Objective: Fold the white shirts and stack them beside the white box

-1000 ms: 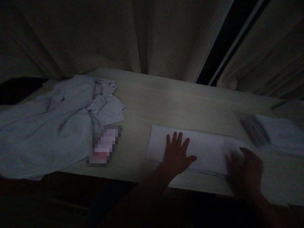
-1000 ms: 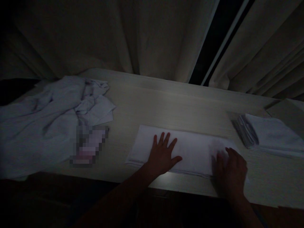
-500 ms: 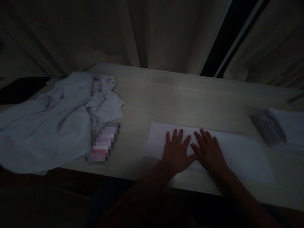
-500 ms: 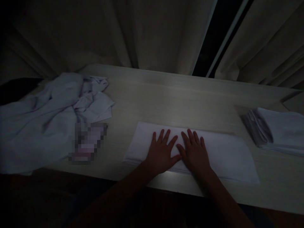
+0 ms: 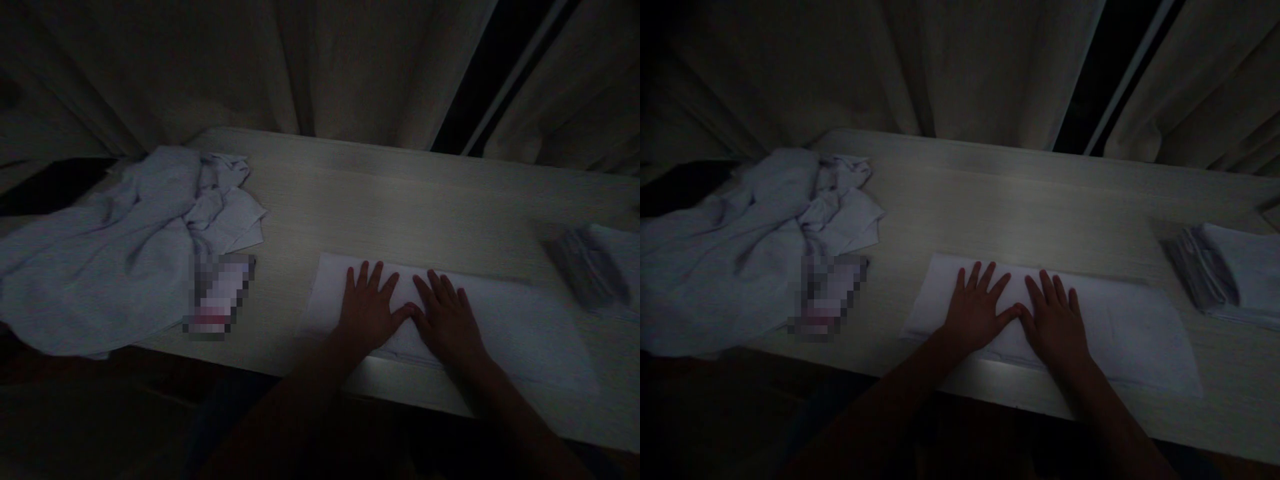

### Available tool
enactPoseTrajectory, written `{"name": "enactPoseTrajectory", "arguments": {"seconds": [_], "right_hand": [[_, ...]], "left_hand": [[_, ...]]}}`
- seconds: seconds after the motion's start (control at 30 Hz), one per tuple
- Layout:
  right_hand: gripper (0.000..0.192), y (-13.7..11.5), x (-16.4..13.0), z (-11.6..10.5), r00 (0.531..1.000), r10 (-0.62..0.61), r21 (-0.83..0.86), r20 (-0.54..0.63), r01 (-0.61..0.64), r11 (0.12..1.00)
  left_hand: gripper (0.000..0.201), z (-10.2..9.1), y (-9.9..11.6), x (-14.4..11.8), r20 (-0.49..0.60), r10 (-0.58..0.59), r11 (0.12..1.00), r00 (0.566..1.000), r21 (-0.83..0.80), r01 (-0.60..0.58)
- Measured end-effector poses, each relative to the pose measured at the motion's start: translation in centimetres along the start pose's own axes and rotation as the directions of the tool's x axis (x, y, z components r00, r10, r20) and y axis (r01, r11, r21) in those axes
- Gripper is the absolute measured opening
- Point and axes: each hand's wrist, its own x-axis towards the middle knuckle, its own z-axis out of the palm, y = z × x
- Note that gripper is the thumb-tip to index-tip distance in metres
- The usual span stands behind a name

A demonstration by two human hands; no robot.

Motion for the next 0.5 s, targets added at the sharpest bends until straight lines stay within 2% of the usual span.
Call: {"name": "enactPoseTrajectory", "arguments": {"seconds": [0.1,0.27,0.37,0.5], "right_hand": [[0.06,-0.3,0.0,-0.3,1.0,0.025,-0.057,0.019,-0.024,0.998],[0.06,-0.4,0.0,-0.5,0.999,0.031,-0.07,0.037,-0.028,0.997],[0.06,-0.4,0.0,-0.6,0.998,0.035,-0.062,0.047,-0.032,0.998],[0.06,-0.3,0.0,-0.6,0.998,0.032,-0.055,0.052,-0.029,0.998]], "left_hand": [[0.082,-0.4,-1.3,0.3,-0.019,-0.115,0.992,0.993,0.053,0.116],[0.089,-0.7,-3.8,0.5,-0.061,-0.284,0.95,0.957,0.119,0.289],[0.095,-0.5,-4.8,0.5,-0.08,-0.34,0.929,0.937,0.126,0.348],[0.1,-0.2,-5.0,0.2,-0.097,-0.357,0.925,0.929,0.105,0.366]]}}
